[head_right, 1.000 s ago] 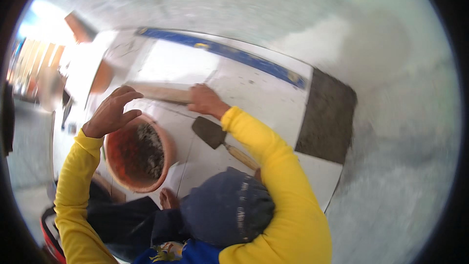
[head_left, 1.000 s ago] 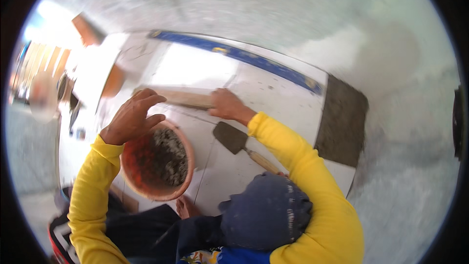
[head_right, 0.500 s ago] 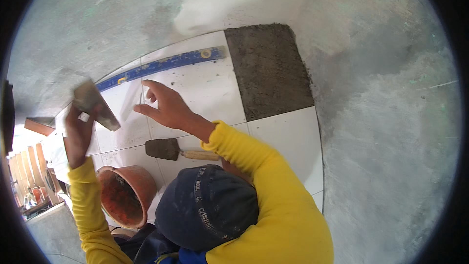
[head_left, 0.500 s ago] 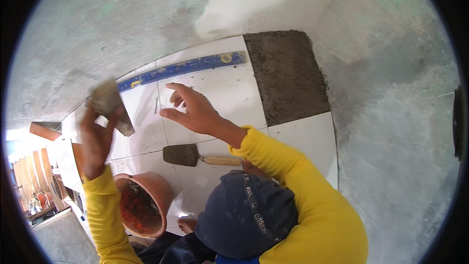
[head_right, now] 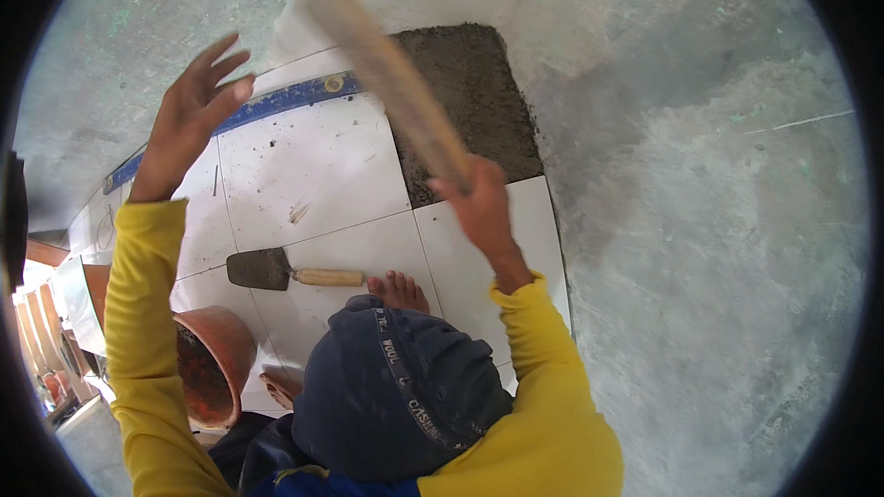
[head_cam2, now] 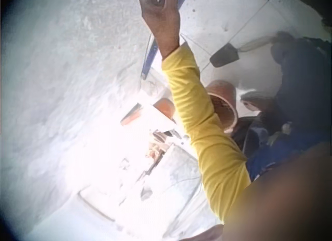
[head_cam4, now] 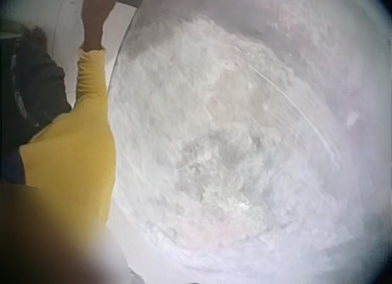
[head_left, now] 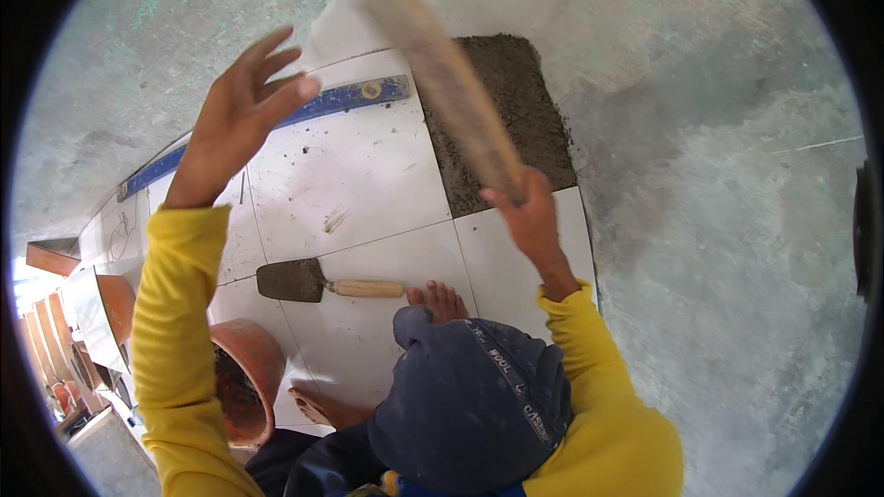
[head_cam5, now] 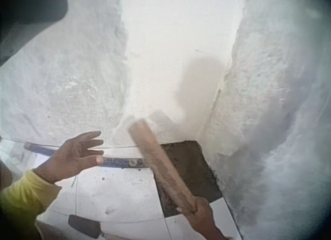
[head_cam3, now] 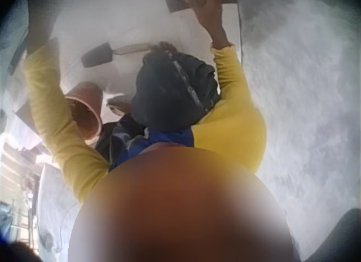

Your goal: The person scoops cement from a bucket using a trowel and spreads it onto the floor between existing tiles. They repeatedly apply and smooth the cement to fill the gaps in the tiled area.

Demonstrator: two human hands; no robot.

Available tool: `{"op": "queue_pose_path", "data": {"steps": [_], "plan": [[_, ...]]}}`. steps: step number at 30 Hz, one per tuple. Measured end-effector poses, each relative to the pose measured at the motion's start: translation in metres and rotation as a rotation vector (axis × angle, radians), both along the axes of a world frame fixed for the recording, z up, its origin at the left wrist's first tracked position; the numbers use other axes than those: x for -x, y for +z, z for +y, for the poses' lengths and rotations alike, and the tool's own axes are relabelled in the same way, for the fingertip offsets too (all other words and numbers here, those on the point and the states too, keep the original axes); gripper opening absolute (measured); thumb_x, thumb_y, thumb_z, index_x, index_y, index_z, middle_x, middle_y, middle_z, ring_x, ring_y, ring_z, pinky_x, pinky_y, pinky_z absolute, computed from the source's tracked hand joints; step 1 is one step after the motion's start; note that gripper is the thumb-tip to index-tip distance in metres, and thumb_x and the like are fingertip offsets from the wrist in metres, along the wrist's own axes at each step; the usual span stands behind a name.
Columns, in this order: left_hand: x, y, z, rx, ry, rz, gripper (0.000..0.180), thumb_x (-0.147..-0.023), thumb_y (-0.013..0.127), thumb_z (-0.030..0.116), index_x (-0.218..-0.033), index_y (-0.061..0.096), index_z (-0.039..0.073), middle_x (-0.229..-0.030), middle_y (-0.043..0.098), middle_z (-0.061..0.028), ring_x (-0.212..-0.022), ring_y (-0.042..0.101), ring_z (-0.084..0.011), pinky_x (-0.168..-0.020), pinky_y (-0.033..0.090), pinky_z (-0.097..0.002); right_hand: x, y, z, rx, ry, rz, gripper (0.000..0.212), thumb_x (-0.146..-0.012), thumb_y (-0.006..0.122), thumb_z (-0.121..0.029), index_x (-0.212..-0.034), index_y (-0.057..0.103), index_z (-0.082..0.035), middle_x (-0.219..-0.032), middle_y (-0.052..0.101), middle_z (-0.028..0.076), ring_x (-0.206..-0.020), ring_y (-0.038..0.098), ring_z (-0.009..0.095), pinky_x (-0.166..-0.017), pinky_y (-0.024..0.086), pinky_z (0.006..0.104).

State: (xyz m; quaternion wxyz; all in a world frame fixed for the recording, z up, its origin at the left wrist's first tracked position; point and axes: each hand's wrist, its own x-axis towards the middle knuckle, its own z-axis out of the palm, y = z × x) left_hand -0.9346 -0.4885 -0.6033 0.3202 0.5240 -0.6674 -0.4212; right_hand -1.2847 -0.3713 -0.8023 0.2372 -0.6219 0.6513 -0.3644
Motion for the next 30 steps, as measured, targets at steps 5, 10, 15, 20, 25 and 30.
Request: {"op": "queue_pose_path", "data": {"steps": [5, 10, 15, 20, 25, 30], "plan": [[-0.087, -0.012, 0.051, -0.123, -0.163, -0.207, 0.043, -0.100, 0.069, 0.012, -0.138, 0.058, -0.004, -0.120, 0.070, -0.0172, -0.112, 0.068, -0.0224, -0.098, 0.055, -0.0354, 0.101, -0.037, 0.016, -0.149, -0.358, 0.436, 0.054, -0.095, 0.074, -0.040, -0.121, 0.057, 0.004, -0.110, 0.062, 0.025, -0.100, 0.064, 0.043, -0.085, 0.052, 0.0496], [-0.191, -0.015, 0.127, -0.140, -0.042, -0.499, 0.041, -0.094, 0.071, 0.007, -0.134, 0.063, -0.001, -0.115, 0.075, -0.0146, -0.104, 0.070, -0.0196, -0.093, 0.055, -0.0350, 0.107, -0.056, -0.009, -0.190, -0.387, 0.701, 0.052, -0.100, 0.067, -0.038, -0.123, 0.055, 0.007, -0.113, 0.063, 0.026, -0.105, 0.064, 0.043, -0.088, 0.054, 0.0501], [-0.252, 0.008, 0.196, -0.247, 0.239, -0.606, 0.040, -0.097, 0.067, 0.007, -0.136, 0.062, 0.000, -0.118, 0.074, -0.0152, -0.109, 0.069, -0.0208, -0.098, 0.053, -0.0349, 0.103, -0.077, -0.040, -0.077, -0.358, 0.798, 0.052, -0.100, 0.067, -0.038, -0.124, 0.055, 0.007, -0.116, 0.063, 0.026, -0.109, 0.063, 0.043, -0.089, 0.054, 0.0499], [-0.273, -0.018, 0.238, -0.378, 0.396, -0.476, 0.039, -0.100, 0.063, 0.006, -0.139, 0.061, 0.001, -0.123, 0.071, -0.0143, -0.110, 0.068, -0.0214, -0.101, 0.052, -0.0350, 0.116, -0.076, -0.060, -0.301, -0.298, 0.763, 0.047, -0.102, 0.064, -0.038, -0.118, 0.060, 0.006, -0.108, 0.067, 0.027, -0.100, 0.066, 0.045, -0.088, 0.054, 0.0502], [-0.291, -0.028, 0.257, -0.397, 0.416, -0.445, 0.043, -0.100, 0.064, 0.012, -0.142, 0.060, 0.004, -0.125, 0.070, -0.0142, -0.113, 0.067, -0.0216, -0.103, 0.052, -0.0366, 0.110, -0.035, -0.084, -0.345, -0.198, 0.668, 0.049, -0.101, 0.064, -0.039, -0.116, 0.062, 0.007, -0.107, 0.070, 0.031, -0.100, 0.068, 0.048, -0.088, 0.053, 0.0515], [-0.304, -0.038, 0.260, -0.395, 0.425, -0.434, 0.045, -0.102, 0.064, 0.020, -0.144, 0.059, 0.004, -0.128, 0.068, -0.0144, -0.115, 0.066, -0.0225, -0.105, 0.050, -0.0372, 0.127, -0.046, -0.105, -0.254, -0.048, 0.779, 0.056, -0.096, 0.071, -0.038, -0.126, 0.060, 0.008, -0.110, 0.070, 0.031, -0.107, 0.066, 0.050, -0.090, 0.053, 0.0521]]}}
